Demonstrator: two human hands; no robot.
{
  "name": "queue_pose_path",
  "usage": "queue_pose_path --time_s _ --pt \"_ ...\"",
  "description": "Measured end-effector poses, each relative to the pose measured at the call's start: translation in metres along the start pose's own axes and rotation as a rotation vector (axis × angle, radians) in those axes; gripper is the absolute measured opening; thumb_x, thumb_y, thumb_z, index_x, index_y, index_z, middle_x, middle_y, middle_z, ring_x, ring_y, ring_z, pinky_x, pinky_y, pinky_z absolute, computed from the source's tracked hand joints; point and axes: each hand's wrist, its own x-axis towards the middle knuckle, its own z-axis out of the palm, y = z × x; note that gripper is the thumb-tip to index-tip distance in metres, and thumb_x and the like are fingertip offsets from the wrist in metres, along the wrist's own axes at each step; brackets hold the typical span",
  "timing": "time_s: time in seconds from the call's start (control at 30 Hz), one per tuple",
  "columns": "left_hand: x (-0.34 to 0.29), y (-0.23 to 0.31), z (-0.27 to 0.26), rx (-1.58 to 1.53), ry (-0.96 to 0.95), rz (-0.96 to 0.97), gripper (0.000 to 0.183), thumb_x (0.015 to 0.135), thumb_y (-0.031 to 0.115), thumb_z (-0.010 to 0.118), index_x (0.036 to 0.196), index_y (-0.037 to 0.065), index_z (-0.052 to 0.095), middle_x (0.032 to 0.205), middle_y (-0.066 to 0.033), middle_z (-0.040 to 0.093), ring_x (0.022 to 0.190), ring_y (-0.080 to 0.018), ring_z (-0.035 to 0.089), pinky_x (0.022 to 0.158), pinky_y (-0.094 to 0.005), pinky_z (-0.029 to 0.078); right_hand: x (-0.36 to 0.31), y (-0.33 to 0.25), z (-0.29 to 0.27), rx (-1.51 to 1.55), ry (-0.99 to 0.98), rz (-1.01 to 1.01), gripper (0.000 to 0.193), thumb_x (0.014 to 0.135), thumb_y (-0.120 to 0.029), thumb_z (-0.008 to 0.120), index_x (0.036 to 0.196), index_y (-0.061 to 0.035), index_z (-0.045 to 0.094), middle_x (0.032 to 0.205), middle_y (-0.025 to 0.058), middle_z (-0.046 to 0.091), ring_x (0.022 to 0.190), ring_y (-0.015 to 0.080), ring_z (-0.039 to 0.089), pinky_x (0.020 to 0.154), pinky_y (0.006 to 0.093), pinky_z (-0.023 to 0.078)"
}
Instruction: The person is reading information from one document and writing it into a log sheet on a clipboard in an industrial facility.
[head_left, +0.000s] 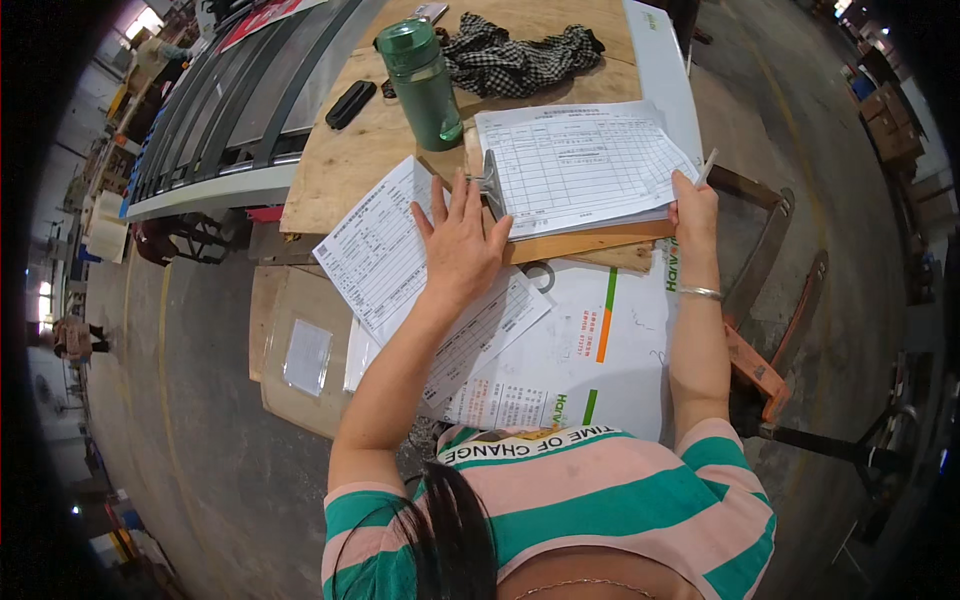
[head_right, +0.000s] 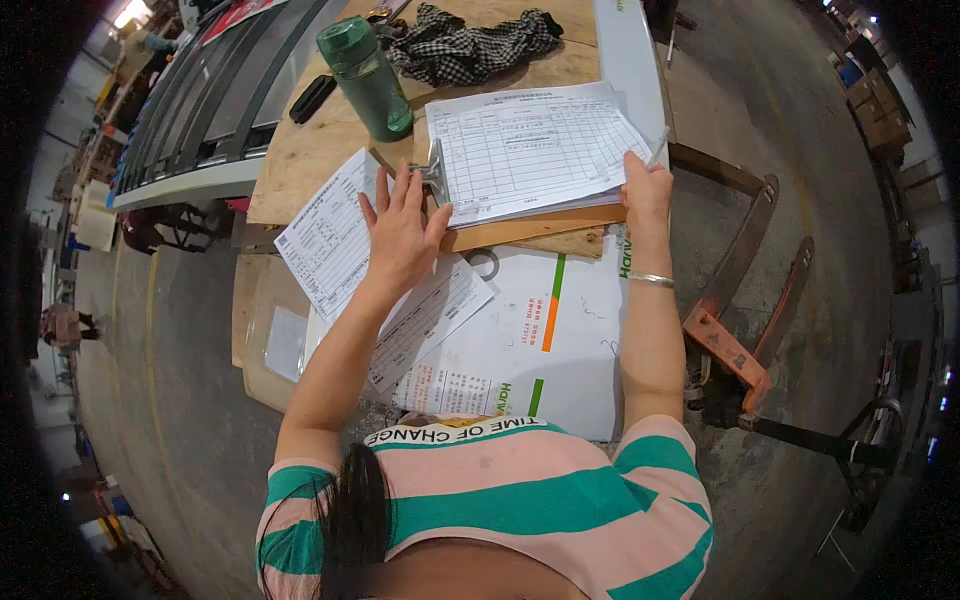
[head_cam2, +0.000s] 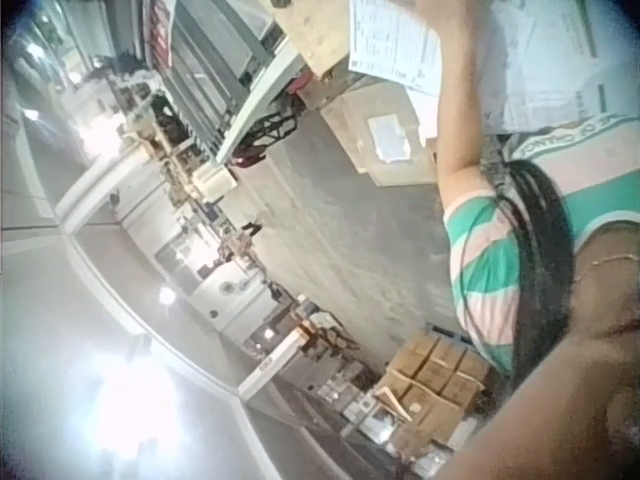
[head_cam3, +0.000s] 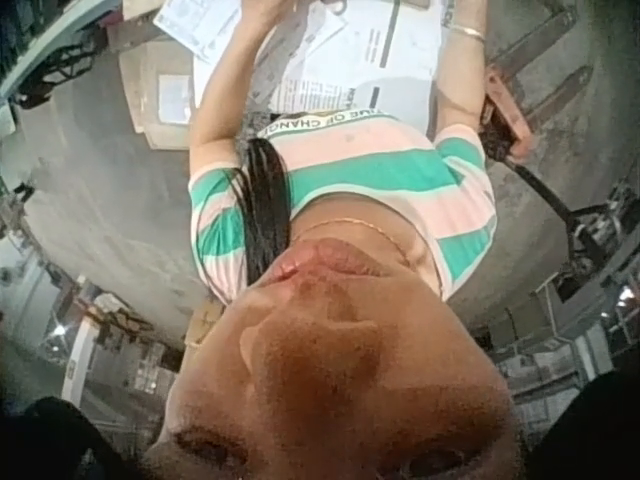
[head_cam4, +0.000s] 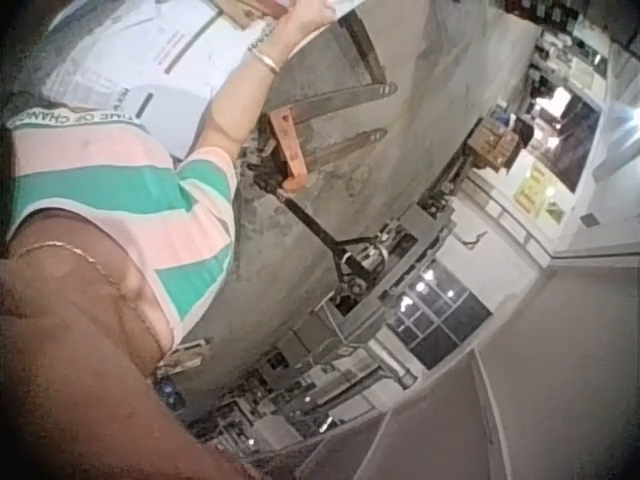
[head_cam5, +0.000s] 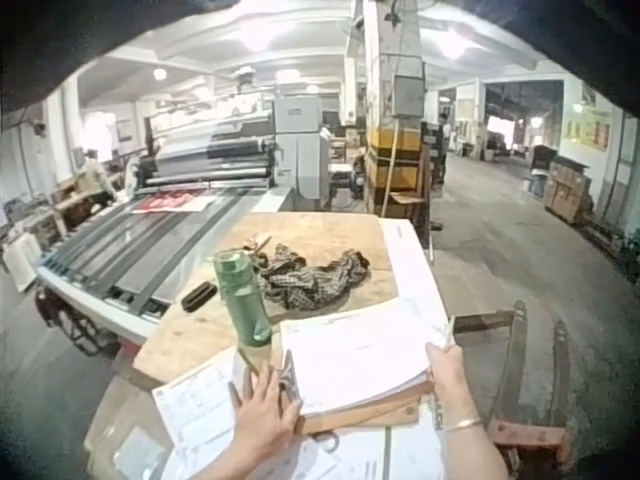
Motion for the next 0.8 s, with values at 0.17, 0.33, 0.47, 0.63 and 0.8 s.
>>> queue_pose_path --time_s 0.17,0.33,0.47,0.63,0.8 --pt "-0.001 -0.002 -0.003 0.011 -0.015 0.013 0.06 0.084 0.041 0.041 0.126 -0.003 0.036 0.138 -0.0148 0.023 0.13 -0.0321 0.01 0.103 -0.0478 -0.002 -0.009 0.0 0.003 -0.048 0.016 0.036 0.021 0.08 -0.02 0.059 0.077 -0.0006 0.052 0.054 -0.0012 0.045 0.037 0.0046 0.034 0.031 0.0199 0.023" --pt "0.003 -0.008 0.001 0.021 0.0 0.05 0.06 0.085 0.042 0.041 0.123 -0.004 0.039 0.135 -0.0146 0.029 0.127 -0.0352 0.016 0.103 -0.0515 0.002 -0.012 0.001 -0.002 0.037 0.034 -0.001 0.021 0.082 -0.021 0.057 0.079 -0.0005 0.052 0.053 -0.0005 0.045 0.036 0.0051 0.033 0.032 0.0206 0.022" --pt "0.008 -0.008 0.0 0.018 0.016 0.079 0.058 0.084 0.041 0.042 0.121 -0.003 0.041 0.134 -0.0144 0.031 0.126 -0.0358 0.02 0.102 -0.053 0.004 0.001 0.01 -0.016 0.065 0.063 -0.006 0.021 0.082 -0.021 0.056 0.08 -0.0002 0.052 0.055 0.0005 0.045 0.036 0.0061 0.033 0.032 0.0207 0.022" --pt "0.005 -0.011 0.003 -0.031 0.043 0.016 0.056 0.08 0.04 0.047 0.119 0.001 0.044 0.133 -0.0135 0.033 0.124 -0.0362 0.023 0.102 -0.0536 0.005 0.01 0.001 -0.059 0.104 0.309 0.031 0.023 0.077 -0.018 0.06 0.091 0.0002 0.056 0.066 0.0058 0.054 0.049 0.0135 0.048 0.043 0.0266 0.037" --pt "0.01 -0.02 -0.013 -0.203 -0.053 -0.034 0.048 0.082 0.041 0.045 0.114 0.006 0.049 0.129 -0.0128 0.038 0.124 -0.0393 0.023 0.099 -0.0592 0.007 -0.022 -0.021 -0.092 0.442 -0.045 -0.077 0.034 0.084 -0.018 0.052 0.109 0.0051 0.05 0.1 0.0131 0.057 0.085 0.0215 0.057 0.069 0.0282 0.048"
